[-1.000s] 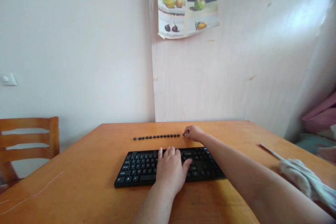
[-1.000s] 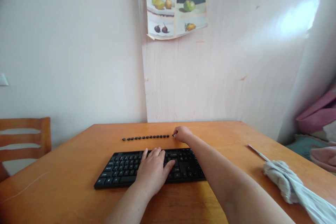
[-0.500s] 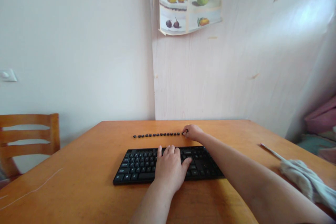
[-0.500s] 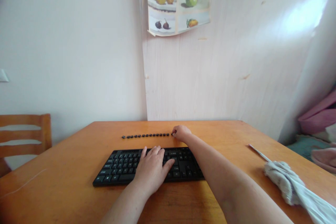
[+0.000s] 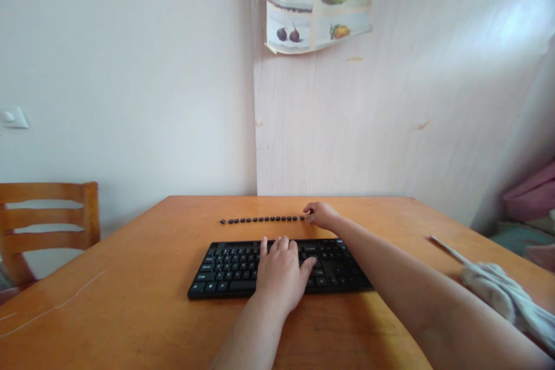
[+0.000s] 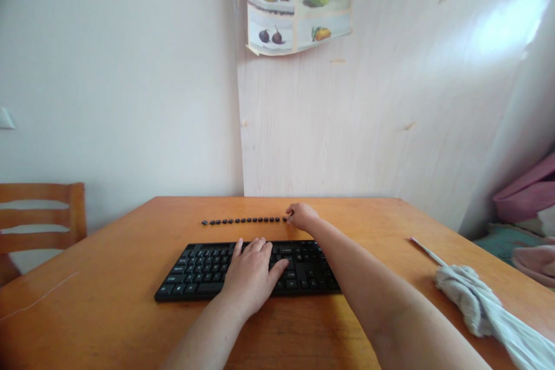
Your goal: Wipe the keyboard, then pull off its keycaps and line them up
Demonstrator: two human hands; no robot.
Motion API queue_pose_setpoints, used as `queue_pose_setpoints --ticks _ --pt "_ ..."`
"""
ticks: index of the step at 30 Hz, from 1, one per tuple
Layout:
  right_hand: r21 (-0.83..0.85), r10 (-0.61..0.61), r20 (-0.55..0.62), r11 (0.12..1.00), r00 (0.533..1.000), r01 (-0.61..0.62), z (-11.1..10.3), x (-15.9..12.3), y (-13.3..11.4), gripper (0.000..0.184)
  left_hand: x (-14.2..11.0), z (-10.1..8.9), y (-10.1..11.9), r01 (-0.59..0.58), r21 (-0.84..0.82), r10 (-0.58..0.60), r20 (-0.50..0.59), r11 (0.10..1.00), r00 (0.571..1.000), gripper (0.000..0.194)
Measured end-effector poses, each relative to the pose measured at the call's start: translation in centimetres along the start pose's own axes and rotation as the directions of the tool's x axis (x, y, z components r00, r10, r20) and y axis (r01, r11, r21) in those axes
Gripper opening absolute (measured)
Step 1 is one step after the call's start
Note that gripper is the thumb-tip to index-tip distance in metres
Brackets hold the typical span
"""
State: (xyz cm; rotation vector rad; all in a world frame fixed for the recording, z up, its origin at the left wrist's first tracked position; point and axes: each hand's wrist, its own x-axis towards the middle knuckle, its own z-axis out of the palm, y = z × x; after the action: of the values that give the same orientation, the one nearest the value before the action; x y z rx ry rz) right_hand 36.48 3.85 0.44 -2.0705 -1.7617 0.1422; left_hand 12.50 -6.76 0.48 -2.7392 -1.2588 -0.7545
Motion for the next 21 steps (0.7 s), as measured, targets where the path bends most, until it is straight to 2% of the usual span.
queue_pose_setpoints --ticks 21 --pt "-0.049 0.032 0.030 0.998 0.999 -0.031 0.4 0.1 -1.3 0.015 0.0 -0.2 0.1 0.003 -0.019 -0.003 0.000 1.000 1.000 0.050"
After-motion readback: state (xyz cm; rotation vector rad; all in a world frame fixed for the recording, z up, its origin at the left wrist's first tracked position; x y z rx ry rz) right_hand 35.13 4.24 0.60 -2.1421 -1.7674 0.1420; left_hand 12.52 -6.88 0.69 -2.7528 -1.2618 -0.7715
